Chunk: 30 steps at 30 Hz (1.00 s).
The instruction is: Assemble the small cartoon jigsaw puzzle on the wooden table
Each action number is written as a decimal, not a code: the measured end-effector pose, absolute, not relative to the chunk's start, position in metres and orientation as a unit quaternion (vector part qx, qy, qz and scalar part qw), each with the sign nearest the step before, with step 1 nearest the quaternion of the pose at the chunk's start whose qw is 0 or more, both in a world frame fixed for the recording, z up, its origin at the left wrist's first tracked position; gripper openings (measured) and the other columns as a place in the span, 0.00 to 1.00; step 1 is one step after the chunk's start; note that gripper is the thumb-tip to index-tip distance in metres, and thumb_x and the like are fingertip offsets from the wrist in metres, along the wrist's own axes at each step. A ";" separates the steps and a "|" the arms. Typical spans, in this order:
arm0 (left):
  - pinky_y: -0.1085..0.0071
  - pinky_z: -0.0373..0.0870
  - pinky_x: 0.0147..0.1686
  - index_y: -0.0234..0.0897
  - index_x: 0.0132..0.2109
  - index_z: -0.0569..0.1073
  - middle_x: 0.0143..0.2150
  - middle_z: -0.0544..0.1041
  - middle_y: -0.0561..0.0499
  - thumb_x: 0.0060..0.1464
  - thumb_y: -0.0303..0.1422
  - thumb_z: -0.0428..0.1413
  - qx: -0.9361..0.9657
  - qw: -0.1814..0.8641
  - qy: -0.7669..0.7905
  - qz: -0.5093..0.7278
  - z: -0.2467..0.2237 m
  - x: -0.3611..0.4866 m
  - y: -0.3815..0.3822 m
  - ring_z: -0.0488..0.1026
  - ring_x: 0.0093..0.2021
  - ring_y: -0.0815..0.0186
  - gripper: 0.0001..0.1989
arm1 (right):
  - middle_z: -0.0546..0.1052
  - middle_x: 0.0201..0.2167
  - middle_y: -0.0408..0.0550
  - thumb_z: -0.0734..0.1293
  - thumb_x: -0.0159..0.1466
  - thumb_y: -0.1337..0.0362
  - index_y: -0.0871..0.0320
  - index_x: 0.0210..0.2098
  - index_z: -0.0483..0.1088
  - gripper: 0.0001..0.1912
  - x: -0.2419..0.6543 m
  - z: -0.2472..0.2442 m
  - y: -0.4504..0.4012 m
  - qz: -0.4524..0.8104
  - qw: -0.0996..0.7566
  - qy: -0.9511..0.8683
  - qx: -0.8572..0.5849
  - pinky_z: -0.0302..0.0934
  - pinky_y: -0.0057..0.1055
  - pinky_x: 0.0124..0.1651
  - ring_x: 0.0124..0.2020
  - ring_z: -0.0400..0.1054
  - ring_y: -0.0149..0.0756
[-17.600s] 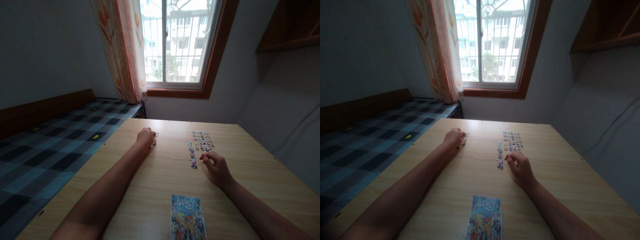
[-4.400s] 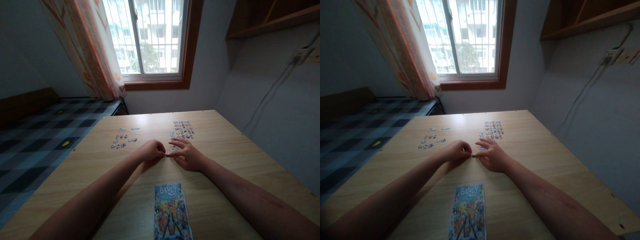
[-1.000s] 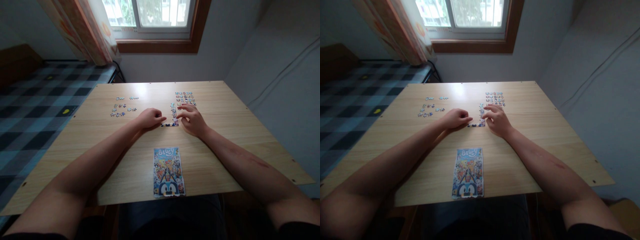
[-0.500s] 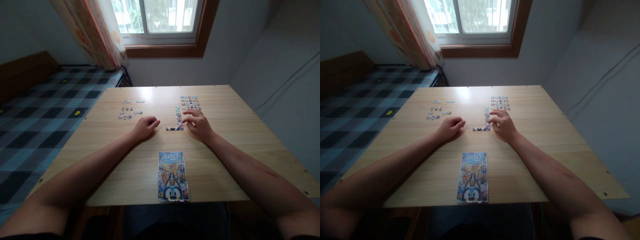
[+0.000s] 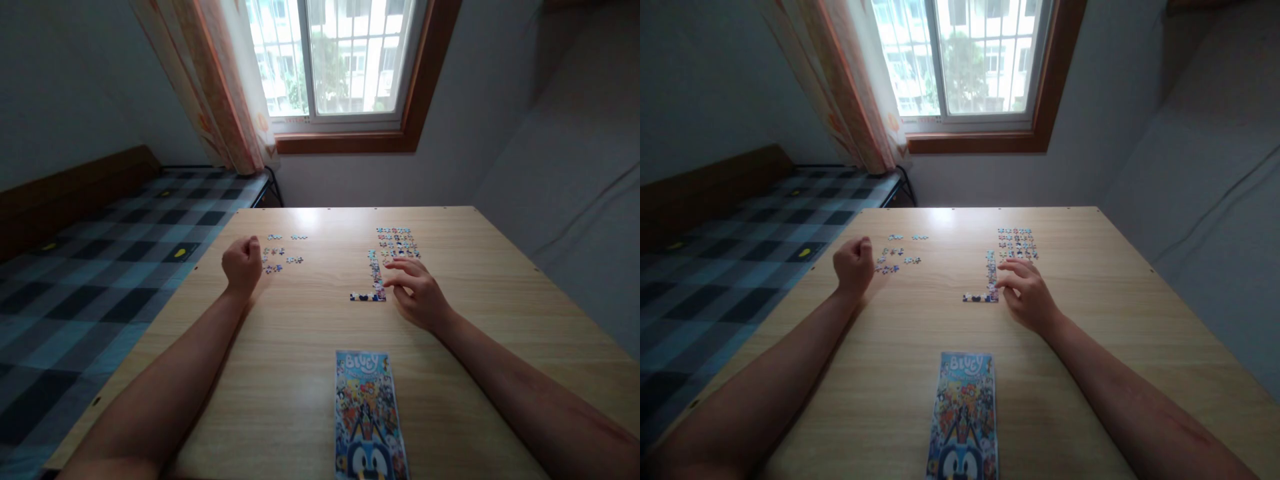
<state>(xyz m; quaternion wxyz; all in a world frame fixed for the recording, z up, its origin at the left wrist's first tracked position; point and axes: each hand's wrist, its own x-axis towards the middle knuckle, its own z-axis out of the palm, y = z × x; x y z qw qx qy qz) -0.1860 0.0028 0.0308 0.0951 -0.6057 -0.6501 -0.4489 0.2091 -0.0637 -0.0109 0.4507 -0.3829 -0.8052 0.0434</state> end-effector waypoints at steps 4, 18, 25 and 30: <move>0.67 0.55 0.31 0.41 0.25 0.60 0.22 0.63 0.53 0.62 0.38 0.46 -0.512 0.069 -0.717 -0.467 0.022 -0.233 0.023 0.62 0.28 0.63 0.17 | 0.79 0.49 0.49 0.64 0.61 0.74 0.50 0.35 0.79 0.14 0.210 -0.012 -0.064 0.052 0.458 -0.799 -0.387 0.62 0.58 0.62 0.57 0.68 0.49; 0.59 0.65 0.54 0.38 0.36 0.77 0.40 0.79 0.42 0.56 0.36 0.51 -0.657 0.056 -0.672 -0.336 0.011 -0.217 0.028 0.73 0.47 0.53 0.11 | 0.79 0.48 0.50 0.64 0.61 0.74 0.50 0.34 0.78 0.14 0.204 -0.011 -0.067 0.056 0.461 -0.792 -0.396 0.63 0.57 0.60 0.56 0.69 0.50; 0.54 0.61 0.60 0.41 0.47 0.82 0.56 0.75 0.42 0.59 0.36 0.50 -0.690 0.069 -0.669 -0.269 0.008 -0.212 0.025 0.68 0.57 0.51 0.17 | 0.79 0.48 0.49 0.63 0.61 0.75 0.49 0.34 0.78 0.16 0.205 -0.014 -0.065 0.051 0.457 -0.797 -0.393 0.63 0.57 0.61 0.56 0.69 0.50; 0.50 0.55 0.65 0.46 0.48 0.83 0.65 0.69 0.45 0.63 0.38 0.48 -0.726 0.073 -0.649 -0.215 0.001 -0.199 0.023 0.61 0.65 0.49 0.19 | 0.79 0.48 0.49 0.63 0.61 0.76 0.50 0.34 0.78 0.15 0.205 -0.017 -0.063 0.044 0.450 -0.802 -0.391 0.63 0.57 0.60 0.56 0.70 0.49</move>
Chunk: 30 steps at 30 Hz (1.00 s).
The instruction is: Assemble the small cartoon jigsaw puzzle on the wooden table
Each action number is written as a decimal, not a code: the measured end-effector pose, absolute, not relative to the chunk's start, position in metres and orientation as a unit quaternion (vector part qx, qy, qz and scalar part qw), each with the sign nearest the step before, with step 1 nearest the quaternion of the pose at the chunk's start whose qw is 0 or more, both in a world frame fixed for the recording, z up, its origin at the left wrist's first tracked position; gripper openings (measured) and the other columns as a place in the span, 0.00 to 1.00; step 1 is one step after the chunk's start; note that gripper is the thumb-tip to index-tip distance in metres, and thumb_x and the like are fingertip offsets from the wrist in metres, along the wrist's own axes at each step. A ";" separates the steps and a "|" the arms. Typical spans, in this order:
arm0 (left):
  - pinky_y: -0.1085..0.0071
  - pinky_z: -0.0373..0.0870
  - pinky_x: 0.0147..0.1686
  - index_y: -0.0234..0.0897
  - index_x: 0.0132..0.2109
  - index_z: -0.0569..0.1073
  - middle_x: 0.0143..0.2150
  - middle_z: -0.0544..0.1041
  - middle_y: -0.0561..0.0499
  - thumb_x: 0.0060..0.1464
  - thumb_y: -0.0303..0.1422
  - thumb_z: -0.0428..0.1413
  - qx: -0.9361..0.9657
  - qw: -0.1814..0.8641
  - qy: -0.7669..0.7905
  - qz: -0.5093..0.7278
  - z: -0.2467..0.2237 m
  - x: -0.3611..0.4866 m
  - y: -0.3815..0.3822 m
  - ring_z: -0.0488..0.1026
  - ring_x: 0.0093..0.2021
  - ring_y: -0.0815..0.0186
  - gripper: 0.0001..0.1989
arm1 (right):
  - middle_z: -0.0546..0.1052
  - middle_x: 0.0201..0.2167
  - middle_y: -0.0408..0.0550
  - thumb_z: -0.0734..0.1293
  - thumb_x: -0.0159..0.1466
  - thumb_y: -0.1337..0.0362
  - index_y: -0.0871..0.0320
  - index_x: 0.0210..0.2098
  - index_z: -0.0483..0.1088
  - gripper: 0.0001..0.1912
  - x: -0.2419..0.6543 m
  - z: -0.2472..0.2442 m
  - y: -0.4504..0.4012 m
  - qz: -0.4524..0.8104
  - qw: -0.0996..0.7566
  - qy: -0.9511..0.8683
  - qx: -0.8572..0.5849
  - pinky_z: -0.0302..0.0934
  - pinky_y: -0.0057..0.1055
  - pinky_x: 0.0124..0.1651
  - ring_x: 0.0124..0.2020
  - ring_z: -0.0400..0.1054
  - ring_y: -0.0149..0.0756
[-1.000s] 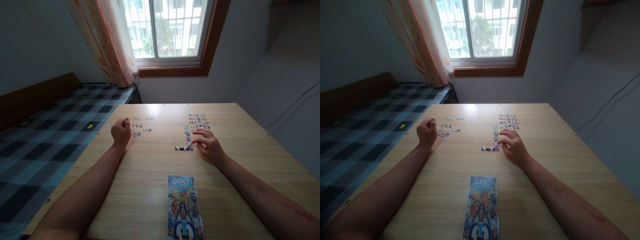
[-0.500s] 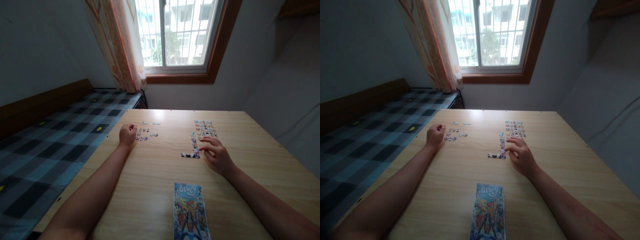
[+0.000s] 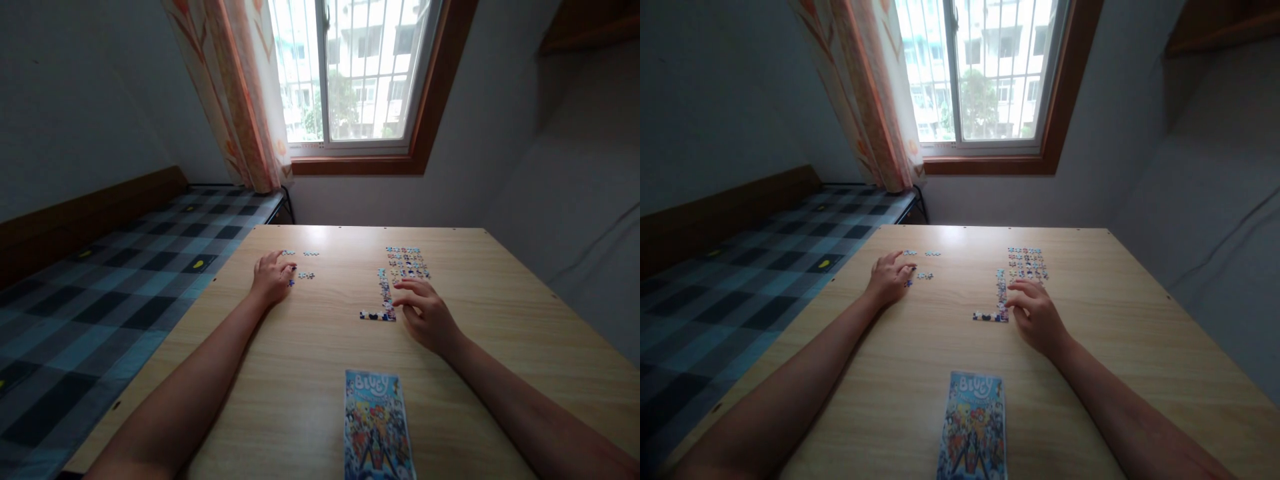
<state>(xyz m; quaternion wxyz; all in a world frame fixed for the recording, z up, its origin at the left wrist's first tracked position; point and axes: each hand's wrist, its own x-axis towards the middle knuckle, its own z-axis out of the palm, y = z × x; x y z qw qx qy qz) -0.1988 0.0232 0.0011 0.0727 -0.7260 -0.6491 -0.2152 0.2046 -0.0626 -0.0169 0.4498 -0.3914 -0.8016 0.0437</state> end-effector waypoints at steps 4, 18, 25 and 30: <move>0.48 0.52 0.66 0.46 0.49 0.83 0.68 0.67 0.45 0.64 0.38 0.47 -0.733 0.065 -0.651 -0.189 0.000 -0.196 0.027 0.58 0.69 0.48 0.20 | 0.79 0.47 0.50 0.62 0.61 0.77 0.52 0.33 0.78 0.16 0.202 -0.016 -0.061 0.041 0.452 -0.805 -0.383 0.65 0.55 0.59 0.56 0.69 0.49; 0.39 0.48 0.67 0.42 0.44 0.83 0.68 0.69 0.45 0.64 0.37 0.49 -0.786 0.055 -0.597 -0.149 0.015 -0.113 0.024 0.56 0.70 0.47 0.17 | 0.79 0.47 0.50 0.63 0.59 0.79 0.53 0.32 0.78 0.17 0.201 -0.017 -0.058 0.030 0.452 -0.806 -0.381 0.63 0.53 0.60 0.56 0.68 0.47; 0.37 0.49 0.67 0.45 0.39 0.84 0.65 0.73 0.46 0.57 0.29 0.55 -0.862 0.055 -0.493 -0.101 0.029 -0.076 -0.026 0.62 0.68 0.46 0.12 | 0.79 0.49 0.50 0.64 0.61 0.77 0.53 0.38 0.79 0.16 0.198 -0.013 -0.062 0.015 0.433 -0.824 -0.364 0.62 0.52 0.61 0.58 0.67 0.48; 0.39 0.53 0.65 0.43 0.33 0.82 0.54 0.81 0.47 0.57 0.30 0.60 -0.878 0.040 -0.464 -0.105 0.034 -0.074 -0.052 0.72 0.58 0.49 0.07 | 0.79 0.50 0.50 0.65 0.63 0.75 0.53 0.39 0.79 0.14 0.194 -0.010 -0.068 0.011 0.402 -0.849 -0.343 0.61 0.52 0.62 0.60 0.66 0.49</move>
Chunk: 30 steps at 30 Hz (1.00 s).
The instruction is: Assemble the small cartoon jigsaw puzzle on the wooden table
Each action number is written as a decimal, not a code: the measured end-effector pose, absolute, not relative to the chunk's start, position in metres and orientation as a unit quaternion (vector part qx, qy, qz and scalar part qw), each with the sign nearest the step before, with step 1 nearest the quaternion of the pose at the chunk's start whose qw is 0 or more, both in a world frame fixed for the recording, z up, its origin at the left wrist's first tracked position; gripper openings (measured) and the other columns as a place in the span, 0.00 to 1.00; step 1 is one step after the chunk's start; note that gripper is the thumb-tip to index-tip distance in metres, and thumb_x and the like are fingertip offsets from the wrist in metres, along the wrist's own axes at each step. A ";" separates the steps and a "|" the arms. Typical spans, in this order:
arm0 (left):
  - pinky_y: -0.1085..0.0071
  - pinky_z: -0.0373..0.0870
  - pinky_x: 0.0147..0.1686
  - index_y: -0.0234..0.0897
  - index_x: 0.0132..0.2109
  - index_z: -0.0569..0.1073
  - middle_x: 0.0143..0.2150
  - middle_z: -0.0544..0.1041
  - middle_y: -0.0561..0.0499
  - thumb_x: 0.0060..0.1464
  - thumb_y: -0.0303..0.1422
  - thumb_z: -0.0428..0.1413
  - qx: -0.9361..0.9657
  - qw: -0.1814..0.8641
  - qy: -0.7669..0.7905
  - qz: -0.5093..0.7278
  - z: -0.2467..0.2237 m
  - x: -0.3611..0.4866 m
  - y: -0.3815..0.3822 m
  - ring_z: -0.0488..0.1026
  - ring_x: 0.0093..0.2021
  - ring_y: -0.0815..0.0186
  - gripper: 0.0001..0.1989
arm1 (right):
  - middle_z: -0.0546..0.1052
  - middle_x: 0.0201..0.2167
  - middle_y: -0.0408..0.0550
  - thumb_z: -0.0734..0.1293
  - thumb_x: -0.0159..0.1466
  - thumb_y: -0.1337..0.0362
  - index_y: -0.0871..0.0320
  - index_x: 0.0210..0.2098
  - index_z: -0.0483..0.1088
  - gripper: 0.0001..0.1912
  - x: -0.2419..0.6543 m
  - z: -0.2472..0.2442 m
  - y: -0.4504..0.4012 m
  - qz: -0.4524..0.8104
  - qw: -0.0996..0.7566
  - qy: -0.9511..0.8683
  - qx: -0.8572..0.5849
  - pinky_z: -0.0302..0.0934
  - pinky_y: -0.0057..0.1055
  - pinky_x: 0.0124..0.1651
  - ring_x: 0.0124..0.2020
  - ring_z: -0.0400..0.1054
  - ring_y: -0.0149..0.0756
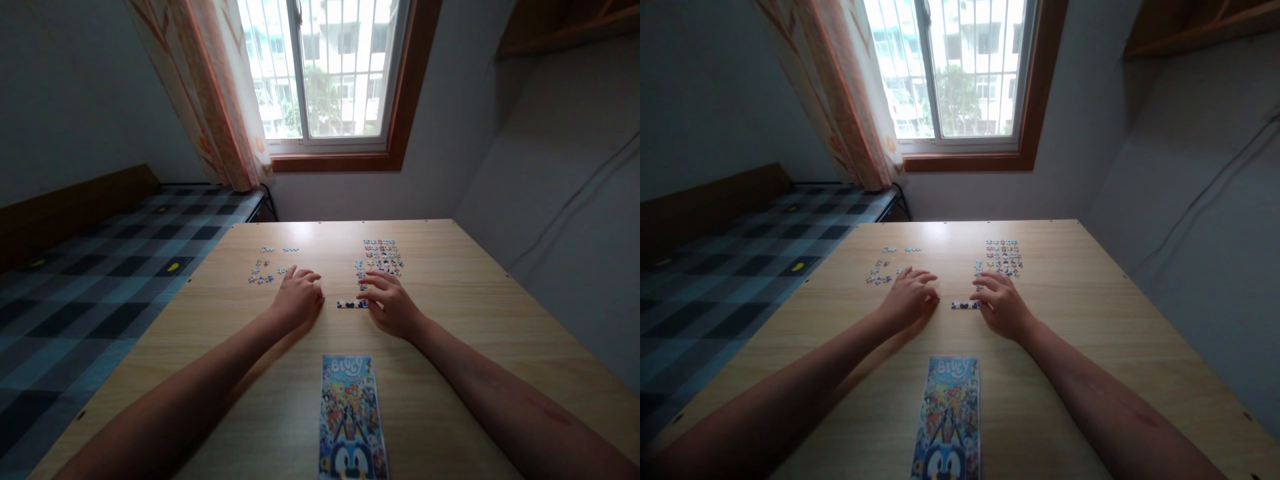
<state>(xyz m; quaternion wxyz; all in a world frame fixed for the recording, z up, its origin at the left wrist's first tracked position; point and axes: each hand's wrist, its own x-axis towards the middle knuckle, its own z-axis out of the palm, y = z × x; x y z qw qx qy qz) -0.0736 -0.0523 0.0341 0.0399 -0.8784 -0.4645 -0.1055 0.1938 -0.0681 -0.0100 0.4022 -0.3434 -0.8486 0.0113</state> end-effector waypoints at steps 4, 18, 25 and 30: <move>0.45 0.65 0.58 0.42 0.33 0.81 0.48 0.82 0.49 0.56 0.35 0.63 -0.879 0.008 -0.453 -0.151 0.032 -0.081 -0.053 0.75 0.50 0.53 0.05 | 0.78 0.52 0.49 0.64 0.61 0.76 0.52 0.42 0.79 0.17 0.191 -0.009 -0.072 0.016 0.361 -0.871 -0.332 0.58 0.56 0.64 0.63 0.64 0.51; 0.59 0.72 0.52 0.43 0.44 0.80 0.48 0.80 0.49 0.64 0.30 0.55 -0.925 -0.072 -0.322 -0.190 0.019 -0.101 -0.048 0.74 0.48 0.60 0.09 | 0.67 0.66 0.52 0.64 0.68 0.66 0.49 0.56 0.74 0.18 0.181 -0.005 -0.086 0.012 0.245 -0.902 -0.354 0.40 0.69 0.71 0.73 0.49 0.55; 0.58 0.71 0.53 0.42 0.40 0.79 0.47 0.80 0.49 0.63 0.32 0.56 -0.913 -0.067 -0.354 -0.189 0.015 -0.092 -0.049 0.74 0.48 0.60 0.06 | 0.65 0.68 0.54 0.65 0.69 0.62 0.50 0.58 0.73 0.18 0.181 -0.007 -0.083 0.020 0.222 -0.901 -0.371 0.38 0.69 0.71 0.74 0.46 0.58; 0.56 0.71 0.55 0.41 0.39 0.79 0.48 0.80 0.48 0.60 0.29 0.59 -0.897 -0.084 -0.388 -0.193 0.009 -0.081 -0.055 0.73 0.51 0.57 0.04 | 0.64 0.68 0.52 0.65 0.69 0.62 0.47 0.57 0.74 0.17 0.181 -0.006 -0.083 0.024 0.227 -0.903 -0.364 0.39 0.69 0.71 0.74 0.47 0.57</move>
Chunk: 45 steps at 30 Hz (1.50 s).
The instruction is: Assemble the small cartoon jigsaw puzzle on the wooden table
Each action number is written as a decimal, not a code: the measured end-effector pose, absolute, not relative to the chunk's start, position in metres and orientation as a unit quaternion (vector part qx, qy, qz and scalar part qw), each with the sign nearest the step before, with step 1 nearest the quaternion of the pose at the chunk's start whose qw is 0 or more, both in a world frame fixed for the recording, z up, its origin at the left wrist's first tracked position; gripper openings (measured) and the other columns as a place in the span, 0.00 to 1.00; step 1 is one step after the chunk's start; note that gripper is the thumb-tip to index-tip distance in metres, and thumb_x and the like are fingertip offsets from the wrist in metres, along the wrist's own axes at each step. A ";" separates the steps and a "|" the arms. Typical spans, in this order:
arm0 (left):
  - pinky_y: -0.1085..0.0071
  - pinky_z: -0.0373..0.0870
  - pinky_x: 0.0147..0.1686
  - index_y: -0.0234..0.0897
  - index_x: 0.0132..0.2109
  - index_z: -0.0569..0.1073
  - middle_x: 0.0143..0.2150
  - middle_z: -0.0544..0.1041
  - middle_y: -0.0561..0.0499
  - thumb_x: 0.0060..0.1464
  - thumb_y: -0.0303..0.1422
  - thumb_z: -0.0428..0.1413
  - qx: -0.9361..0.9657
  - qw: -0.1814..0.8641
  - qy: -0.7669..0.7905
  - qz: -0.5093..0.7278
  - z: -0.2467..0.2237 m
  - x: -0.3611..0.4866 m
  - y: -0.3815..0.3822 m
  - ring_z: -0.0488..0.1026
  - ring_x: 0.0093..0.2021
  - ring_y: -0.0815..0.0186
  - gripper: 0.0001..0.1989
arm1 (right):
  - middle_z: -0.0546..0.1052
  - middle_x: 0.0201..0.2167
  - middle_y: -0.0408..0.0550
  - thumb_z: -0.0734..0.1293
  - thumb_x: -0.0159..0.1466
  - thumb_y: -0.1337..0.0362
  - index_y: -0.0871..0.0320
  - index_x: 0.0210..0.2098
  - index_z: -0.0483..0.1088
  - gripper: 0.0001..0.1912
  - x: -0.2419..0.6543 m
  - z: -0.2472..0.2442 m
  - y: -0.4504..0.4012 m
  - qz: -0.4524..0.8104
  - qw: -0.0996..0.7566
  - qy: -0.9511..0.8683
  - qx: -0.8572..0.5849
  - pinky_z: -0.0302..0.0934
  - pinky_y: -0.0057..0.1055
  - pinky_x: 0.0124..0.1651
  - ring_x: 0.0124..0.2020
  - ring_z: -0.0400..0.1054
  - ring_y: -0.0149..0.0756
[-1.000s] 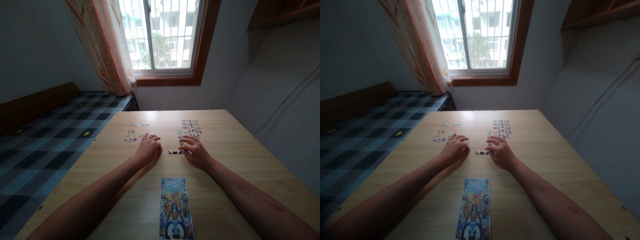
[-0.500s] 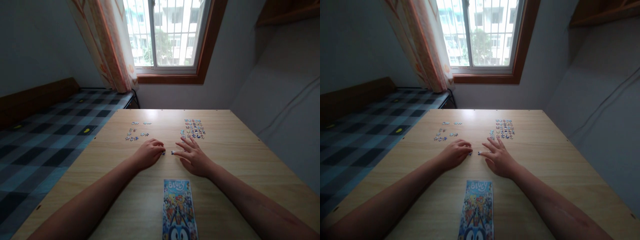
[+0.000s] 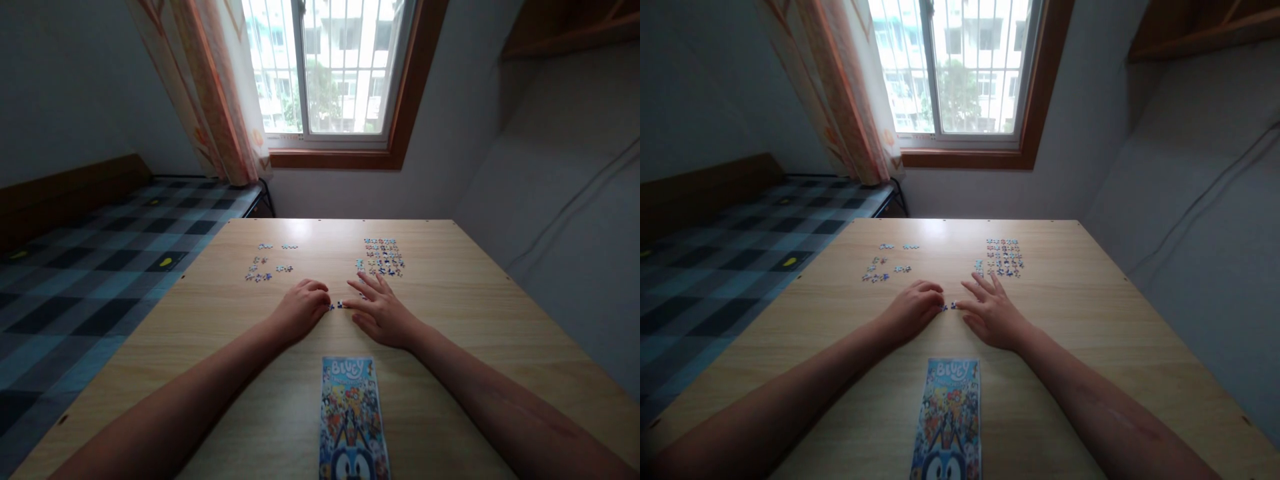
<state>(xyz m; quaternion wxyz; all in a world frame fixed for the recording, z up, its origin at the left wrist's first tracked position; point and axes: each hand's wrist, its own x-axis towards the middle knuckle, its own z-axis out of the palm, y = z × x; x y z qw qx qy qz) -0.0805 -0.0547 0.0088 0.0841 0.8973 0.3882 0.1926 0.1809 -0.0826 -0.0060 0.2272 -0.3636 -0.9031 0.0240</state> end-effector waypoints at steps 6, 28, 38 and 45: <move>0.54 0.70 0.57 0.41 0.38 0.79 0.50 0.79 0.47 0.57 0.27 0.59 0.872 0.126 0.413 0.232 0.001 -0.076 -0.055 0.73 0.53 0.57 0.05 | 0.65 0.68 0.52 0.67 0.69 0.62 0.47 0.55 0.75 0.16 0.180 -0.006 -0.082 0.025 0.226 -0.904 -0.361 0.41 0.70 0.70 0.73 0.48 0.57; 0.49 0.69 0.58 0.42 0.37 0.82 0.55 0.78 0.44 0.55 0.29 0.63 0.842 0.132 0.459 0.251 -0.001 -0.067 -0.053 0.73 0.56 0.53 0.03 | 0.65 0.68 0.51 0.67 0.68 0.62 0.47 0.56 0.74 0.17 0.179 -0.005 -0.082 0.033 0.219 -0.905 -0.362 0.47 0.69 0.68 0.73 0.50 0.58; 0.48 0.70 0.58 0.45 0.43 0.82 0.57 0.77 0.45 0.59 0.32 0.61 0.858 0.101 0.423 0.272 0.000 -0.069 -0.058 0.73 0.57 0.55 0.06 | 0.65 0.68 0.52 0.67 0.68 0.62 0.47 0.57 0.74 0.18 0.179 -0.006 -0.082 0.034 0.223 -0.904 -0.364 0.48 0.67 0.68 0.73 0.50 0.57; 0.49 0.71 0.57 0.47 0.40 0.84 0.57 0.77 0.46 0.60 0.33 0.60 0.876 0.071 0.402 0.259 0.002 -0.070 -0.060 0.73 0.56 0.55 0.07 | 0.65 0.68 0.52 0.66 0.68 0.61 0.47 0.58 0.73 0.19 0.179 -0.005 -0.082 0.034 0.213 -0.905 -0.368 0.48 0.67 0.68 0.73 0.49 0.57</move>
